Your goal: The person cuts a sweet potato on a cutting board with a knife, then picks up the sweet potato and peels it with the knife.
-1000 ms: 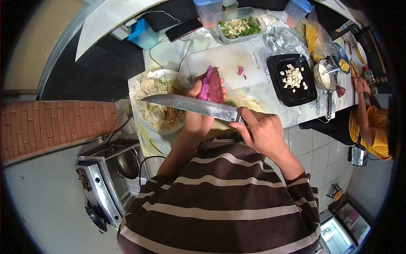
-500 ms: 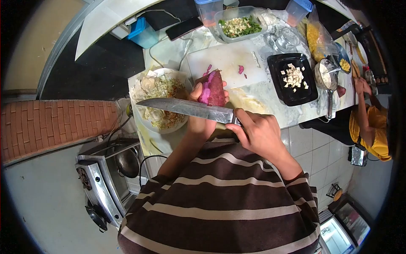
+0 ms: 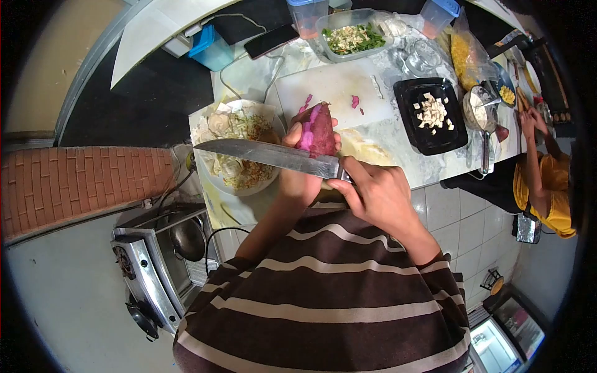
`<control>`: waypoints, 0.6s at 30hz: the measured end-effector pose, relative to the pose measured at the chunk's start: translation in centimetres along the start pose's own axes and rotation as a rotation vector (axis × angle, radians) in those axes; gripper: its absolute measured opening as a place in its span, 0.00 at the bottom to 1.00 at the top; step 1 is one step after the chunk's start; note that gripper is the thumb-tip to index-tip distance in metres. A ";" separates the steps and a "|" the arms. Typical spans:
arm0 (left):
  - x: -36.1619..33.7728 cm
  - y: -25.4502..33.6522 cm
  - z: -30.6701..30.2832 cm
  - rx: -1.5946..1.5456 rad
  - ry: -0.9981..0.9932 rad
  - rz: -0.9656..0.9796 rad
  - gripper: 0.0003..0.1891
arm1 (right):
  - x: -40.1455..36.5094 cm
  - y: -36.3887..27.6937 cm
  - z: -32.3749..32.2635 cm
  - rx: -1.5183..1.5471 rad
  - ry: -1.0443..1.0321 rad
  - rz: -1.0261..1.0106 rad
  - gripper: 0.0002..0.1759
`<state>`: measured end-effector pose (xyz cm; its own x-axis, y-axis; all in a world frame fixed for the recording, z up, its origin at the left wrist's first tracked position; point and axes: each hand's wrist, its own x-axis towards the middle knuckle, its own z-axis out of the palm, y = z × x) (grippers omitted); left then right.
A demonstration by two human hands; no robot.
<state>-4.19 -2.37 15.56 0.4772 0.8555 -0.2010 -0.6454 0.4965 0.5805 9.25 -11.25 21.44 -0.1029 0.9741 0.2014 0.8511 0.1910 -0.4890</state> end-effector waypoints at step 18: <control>-0.5 -0.6 0.5 0.076 -0.046 0.013 0.27 | -0.7 0.3 -0.9 -0.040 -0.034 0.007 0.20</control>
<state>-3.74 -3.15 15.67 0.4969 0.8533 -0.1580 -0.6053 0.4713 0.6415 10.05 -11.98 21.95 -0.1140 0.9791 0.1687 0.8717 0.1800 -0.4558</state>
